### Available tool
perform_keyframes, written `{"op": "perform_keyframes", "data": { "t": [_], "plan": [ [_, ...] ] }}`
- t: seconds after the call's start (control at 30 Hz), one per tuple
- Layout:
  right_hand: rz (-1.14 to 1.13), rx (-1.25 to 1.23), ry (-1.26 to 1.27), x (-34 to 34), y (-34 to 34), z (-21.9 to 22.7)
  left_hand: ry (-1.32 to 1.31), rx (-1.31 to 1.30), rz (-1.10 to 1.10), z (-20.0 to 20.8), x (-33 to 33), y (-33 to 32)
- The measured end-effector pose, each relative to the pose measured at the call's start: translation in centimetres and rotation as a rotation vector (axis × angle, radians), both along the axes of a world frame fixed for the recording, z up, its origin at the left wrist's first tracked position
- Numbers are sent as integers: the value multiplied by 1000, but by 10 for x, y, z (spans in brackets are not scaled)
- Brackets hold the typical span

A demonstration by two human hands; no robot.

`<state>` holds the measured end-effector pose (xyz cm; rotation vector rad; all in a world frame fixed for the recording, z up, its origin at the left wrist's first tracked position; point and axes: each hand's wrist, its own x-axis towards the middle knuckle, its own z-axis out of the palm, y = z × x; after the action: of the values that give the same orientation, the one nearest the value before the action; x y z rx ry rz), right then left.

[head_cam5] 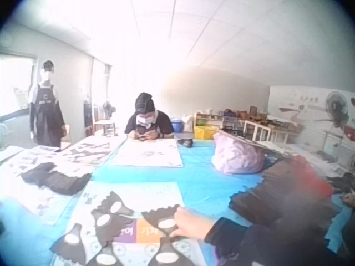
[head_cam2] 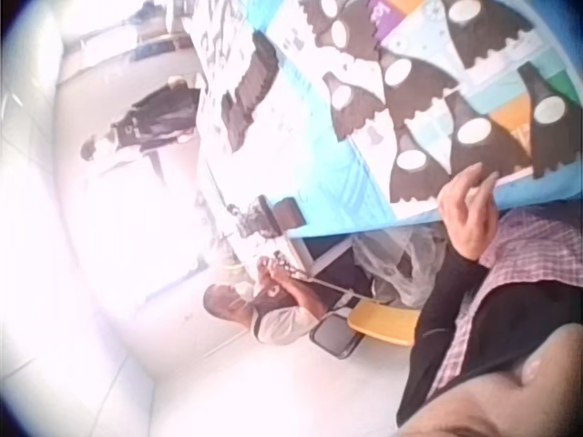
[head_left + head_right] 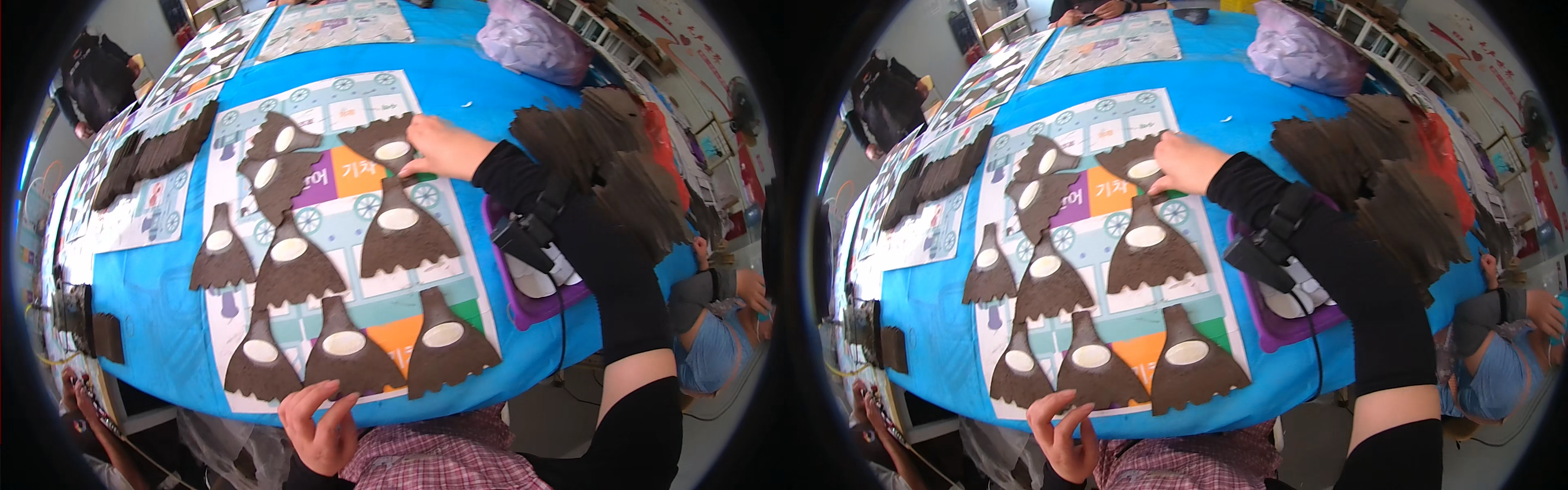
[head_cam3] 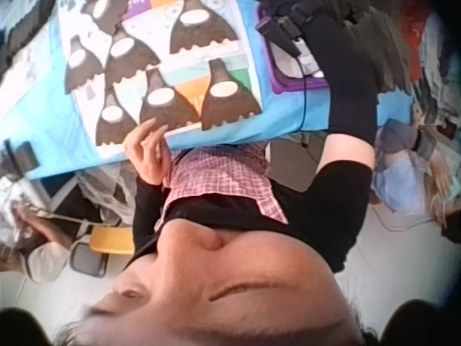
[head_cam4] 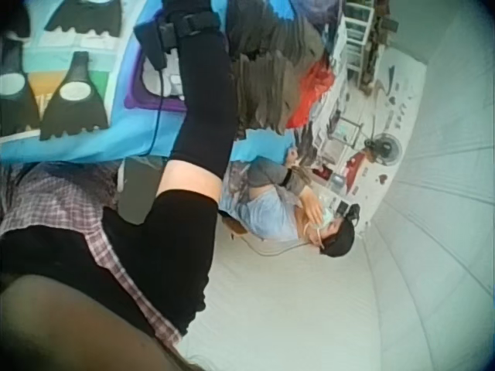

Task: Manually assembling and aligning various leather or fabric components of a shoe upper on a work table.

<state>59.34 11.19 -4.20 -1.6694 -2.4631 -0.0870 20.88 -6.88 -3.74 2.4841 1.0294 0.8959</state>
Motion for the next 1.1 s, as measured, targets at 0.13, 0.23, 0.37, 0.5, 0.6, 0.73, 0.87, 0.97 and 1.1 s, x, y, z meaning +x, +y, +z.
{"op": "perform_keyframes", "data": {
  "t": [0.13,0.23,0.37,0.5,0.6,0.73,0.87,0.97,1.1],
  "plan": [
    [-115,-38,-74,1,-3,3,197,-26,24,24,-2,31],
    [-188,-78,-119,4,-4,3,369,-109,-15,39,5,70],
    [-223,-62,-124,-3,-11,9,471,-129,-170,11,9,102],
    [249,151,-39,-64,-38,20,495,-125,-206,13,15,98],
    [471,42,163,-123,-86,5,509,-156,-249,16,18,102],
    [378,26,65,-132,-104,11,507,-159,-293,15,15,104],
    [336,-99,63,-134,-104,8,483,-168,-309,18,11,107],
    [333,-52,128,-127,-81,39,393,-273,-324,47,-16,131],
    [333,53,95,-120,-35,39,513,-195,-119,63,-54,172]
  ]
}}
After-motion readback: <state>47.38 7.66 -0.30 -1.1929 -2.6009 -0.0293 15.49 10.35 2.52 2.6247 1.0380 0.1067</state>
